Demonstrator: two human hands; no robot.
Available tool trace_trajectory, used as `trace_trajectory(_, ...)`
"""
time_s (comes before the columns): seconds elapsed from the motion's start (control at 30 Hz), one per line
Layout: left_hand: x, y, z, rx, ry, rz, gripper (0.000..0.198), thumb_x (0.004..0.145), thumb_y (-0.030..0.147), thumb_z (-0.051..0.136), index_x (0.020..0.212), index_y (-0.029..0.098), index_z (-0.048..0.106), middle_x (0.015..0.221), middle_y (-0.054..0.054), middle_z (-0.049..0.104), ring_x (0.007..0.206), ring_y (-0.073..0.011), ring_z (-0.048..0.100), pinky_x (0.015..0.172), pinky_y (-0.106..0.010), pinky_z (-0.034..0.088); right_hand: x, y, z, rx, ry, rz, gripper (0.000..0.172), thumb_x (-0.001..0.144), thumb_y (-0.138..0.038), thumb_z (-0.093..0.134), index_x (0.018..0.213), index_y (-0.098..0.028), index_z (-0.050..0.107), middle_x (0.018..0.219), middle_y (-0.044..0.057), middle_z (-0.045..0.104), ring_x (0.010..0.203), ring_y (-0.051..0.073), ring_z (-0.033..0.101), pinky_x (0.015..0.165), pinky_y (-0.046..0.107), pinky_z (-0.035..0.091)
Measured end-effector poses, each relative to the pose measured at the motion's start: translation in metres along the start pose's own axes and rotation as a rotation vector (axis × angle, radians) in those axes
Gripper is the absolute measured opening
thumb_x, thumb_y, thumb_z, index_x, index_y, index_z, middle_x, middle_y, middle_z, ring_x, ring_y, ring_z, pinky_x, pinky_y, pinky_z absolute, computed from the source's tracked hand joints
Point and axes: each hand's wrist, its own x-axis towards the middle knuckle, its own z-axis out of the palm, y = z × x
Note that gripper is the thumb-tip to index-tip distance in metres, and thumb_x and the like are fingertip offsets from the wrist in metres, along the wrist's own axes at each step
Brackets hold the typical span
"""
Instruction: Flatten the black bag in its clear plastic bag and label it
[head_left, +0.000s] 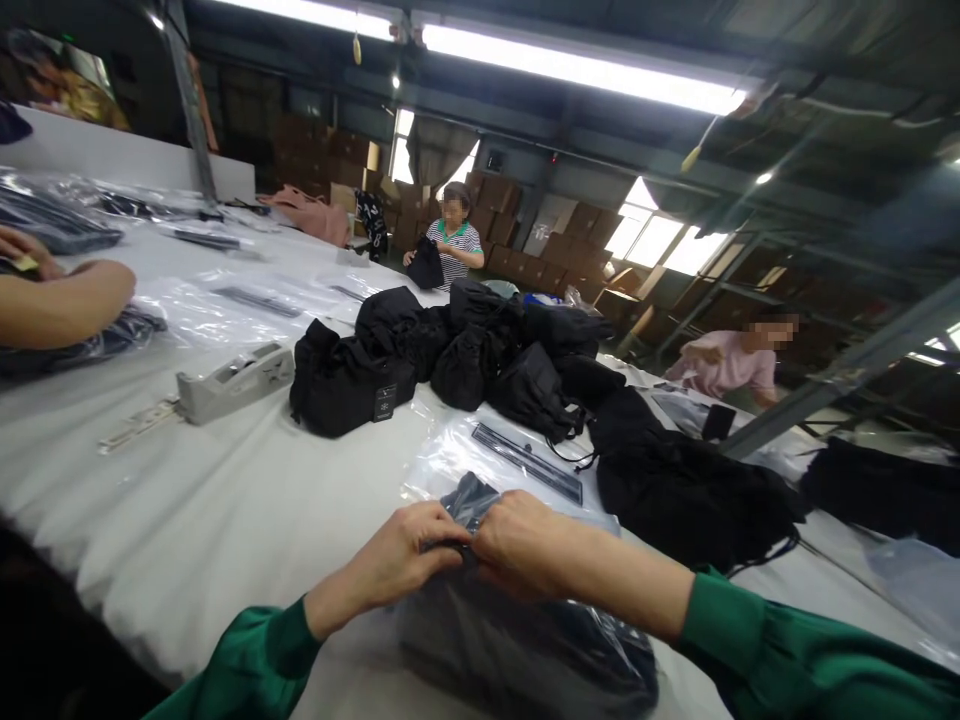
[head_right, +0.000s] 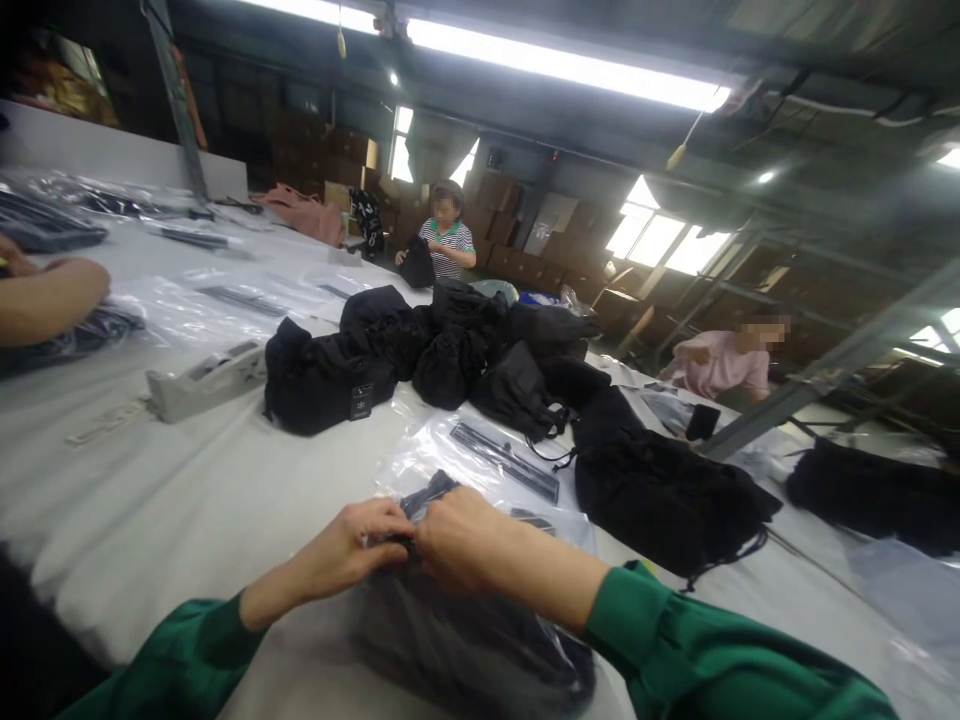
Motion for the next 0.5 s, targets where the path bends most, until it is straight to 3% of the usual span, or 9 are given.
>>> trace_trajectory(0.07, 0.001, 0.002, 0.001, 0.041, -0.011, 0.008, 0.021, 0.082, 0.021, 0.069, 0.101, 0.027, 0.072, 0.090, -0.001, 0.067, 0.088, -0.0168, 0.060, 0.080, -0.028, 0.044, 0.001, -0.002, 0.000, -0.007, 0.015, -0.008, 0.021, 0.086, -0.029, 0.056, 0.078, -0.015, 0.070, 0.067, 0.009, 0.070, 0.063, 0.024, 0.066, 0.052, 0.029, 0.039)
trace_trajectory(0.17, 0.003, 0.001, 0.007, 0.209, 0.001, 0.014, 0.028, 0.069, 0.032, 0.082, 0.093, 0.023, 0.069, 0.090, -0.001, 0.065, 0.090, -0.0216, 0.058, 0.080, -0.033, 0.042, 0.002, 0.000, 0.002, 0.012, 0.024, -0.005, 0.020, 0.085, -0.029, 0.057, 0.078, -0.014, 0.069, 0.066, 0.010, 0.069, 0.062, 0.024, 0.066, 0.052, 0.030, 0.038)
trace_trajectory(0.23, 0.004, -0.001, 0.013, 0.274, 0.014, 0.020, 0.026, 0.068, 0.026, 0.082, 0.088, 0.021, 0.066, 0.091, -0.002, 0.065, 0.090, -0.0229, 0.058, 0.081, -0.035, 0.041, 0.001, 0.004, 0.004, 0.038, 0.039, -0.019, 0.019, 0.085, -0.028, 0.056, 0.079, -0.014, 0.068, 0.068, 0.009, 0.069, 0.063, 0.023, 0.065, 0.054, 0.031, 0.039)
trace_trajectory(0.37, 0.007, -0.007, 0.019, 0.191, 0.002, 0.038, 0.020, 0.072, 0.016, 0.076, 0.087, 0.021, 0.063, 0.091, -0.001, 0.066, 0.090, -0.0210, 0.057, 0.081, -0.034, 0.041, -0.004, 0.020, 0.002, 0.140, 0.000, -0.085, 0.009, 0.078, -0.017, 0.059, 0.082, -0.016, 0.067, 0.077, 0.007, 0.071, 0.070, 0.021, 0.065, 0.060, 0.029, 0.041)
trace_trajectory(0.5, 0.009, -0.008, 0.017, 0.135, -0.006, 0.027, 0.022, 0.069, 0.016, 0.080, 0.081, 0.020, 0.063, 0.087, 0.000, 0.065, 0.088, -0.0200, 0.057, 0.079, -0.032, 0.041, -0.010, 0.037, -0.001, 0.357, -0.041, -0.087, 0.017, 0.080, -0.012, 0.058, 0.091, -0.019, 0.068, 0.078, 0.004, 0.071, 0.071, 0.018, 0.064, 0.057, 0.024, 0.039)
